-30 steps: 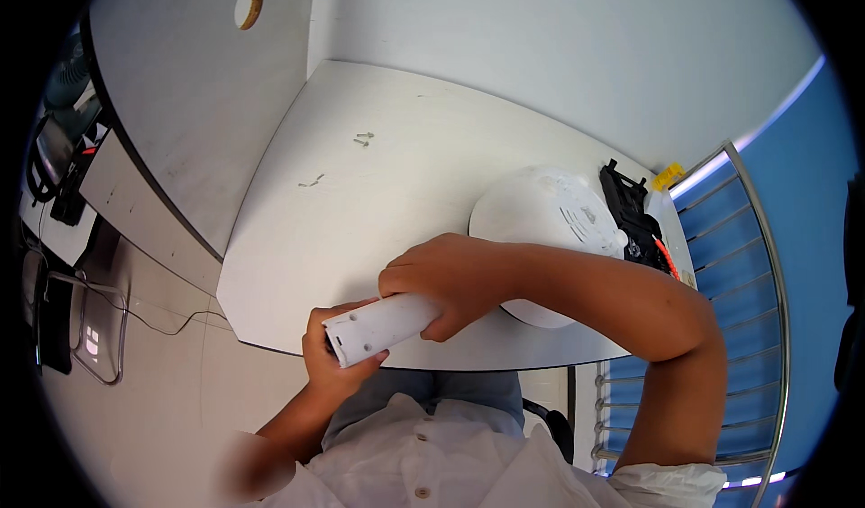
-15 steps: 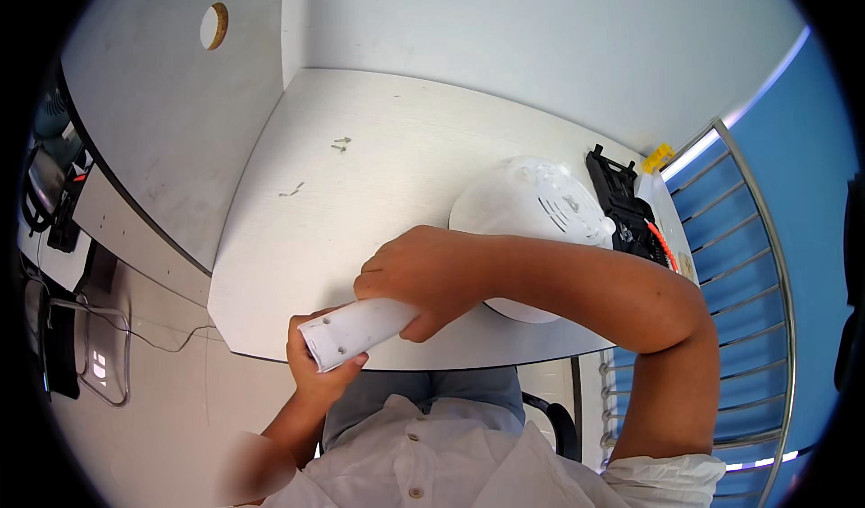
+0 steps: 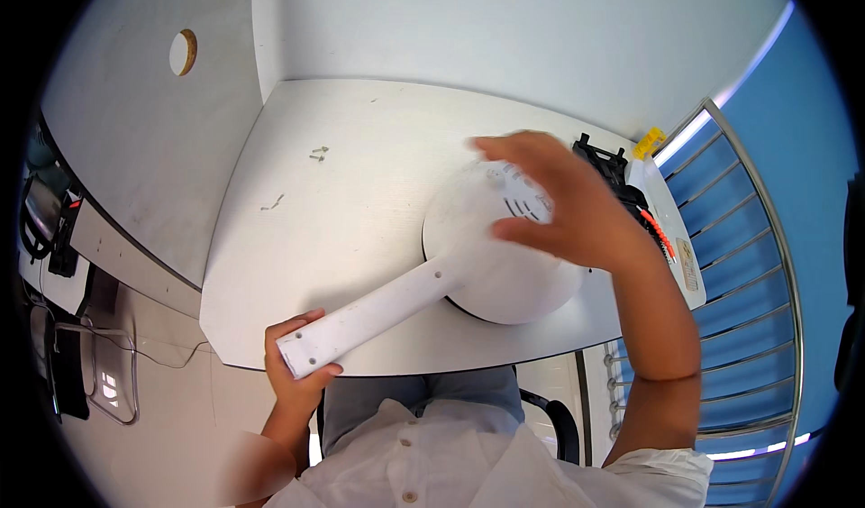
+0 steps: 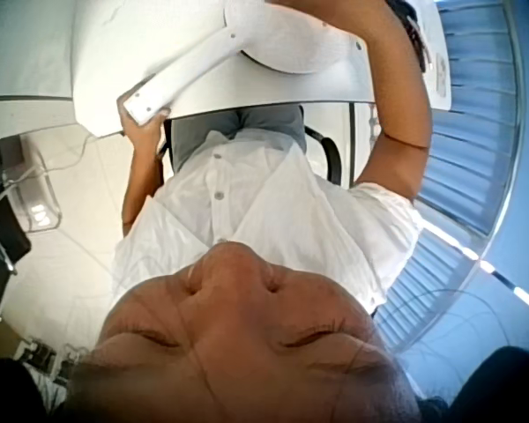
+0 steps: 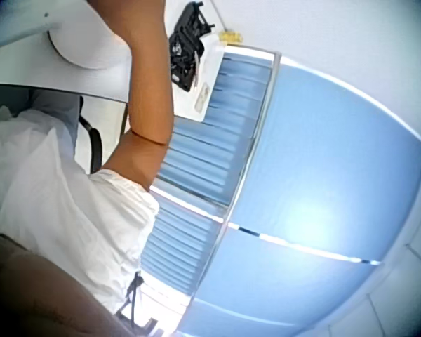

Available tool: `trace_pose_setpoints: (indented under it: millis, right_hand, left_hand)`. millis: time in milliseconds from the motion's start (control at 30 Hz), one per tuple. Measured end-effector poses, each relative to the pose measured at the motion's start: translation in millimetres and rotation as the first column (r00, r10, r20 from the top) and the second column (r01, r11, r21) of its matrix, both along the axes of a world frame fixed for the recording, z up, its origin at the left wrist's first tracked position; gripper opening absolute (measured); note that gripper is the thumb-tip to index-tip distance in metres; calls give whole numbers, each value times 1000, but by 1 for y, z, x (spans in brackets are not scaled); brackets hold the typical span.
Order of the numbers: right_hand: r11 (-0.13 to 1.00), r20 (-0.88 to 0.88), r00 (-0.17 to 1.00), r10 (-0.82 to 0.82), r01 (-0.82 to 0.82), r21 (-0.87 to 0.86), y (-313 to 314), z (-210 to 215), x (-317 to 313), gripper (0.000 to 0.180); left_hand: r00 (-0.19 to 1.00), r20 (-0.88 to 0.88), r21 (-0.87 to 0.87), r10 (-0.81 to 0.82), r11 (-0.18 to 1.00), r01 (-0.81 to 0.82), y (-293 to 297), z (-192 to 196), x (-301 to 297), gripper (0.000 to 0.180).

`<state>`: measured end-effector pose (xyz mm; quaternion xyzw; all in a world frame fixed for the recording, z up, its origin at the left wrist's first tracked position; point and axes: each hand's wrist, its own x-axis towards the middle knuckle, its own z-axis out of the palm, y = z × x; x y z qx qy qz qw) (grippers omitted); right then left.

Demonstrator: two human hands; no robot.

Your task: The person uses a screwdriver to remove screws from the base of a white electric fan. They then separate the fan head from the base, exposing the internal wiring and motor housing.

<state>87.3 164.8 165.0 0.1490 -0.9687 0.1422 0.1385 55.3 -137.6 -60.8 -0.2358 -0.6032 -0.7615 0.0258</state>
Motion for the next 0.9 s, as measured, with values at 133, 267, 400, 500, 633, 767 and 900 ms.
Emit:
trace_pose_setpoints:
  millis: [133, 267, 400, 500, 633, 767, 900]
  right_hand:
    - [874, -17, 934, -356, 326, -361, 59, -22, 65, 53]
    - [515, 124, 829, -546, 448, -730, 104, -91, 109, 48]
    - [377, 200, 834, -515, 430, -821, 117, -140, 119, 46]
    - [433, 199, 888, -415, 385, -815, 119, -156, 113, 48]
    - [482, 175, 910, -375, 352, -802, 121, -152, 98, 52]
    - [429, 202, 909, -366, 357, -830, 139, -140, 74, 53]
    - [324, 290, 924, -250, 362, -874, 156, -140, 48, 57]
  left_hand:
    - [971, -224, -413, 80, 895, -169, -18, 10, -15, 59]
    - [960, -263, -557, 99, 796, -235, -22, 17, -12, 55]
    - [966, -216, -610, 141, 753, -247, -24, 24, -16, 55]
    - [968, -198, -636, 154, 732, -246, -22, 28, -19, 60]
    - [972, -198, -683, 124, 694, -228, -30, 23, -26, 77]
    - [970, -219, -774, 106, 586, -239, -24, 41, -19, 97]
    - [887, -436, -879, -152, 283, -383, 13, 81, -7, 91]
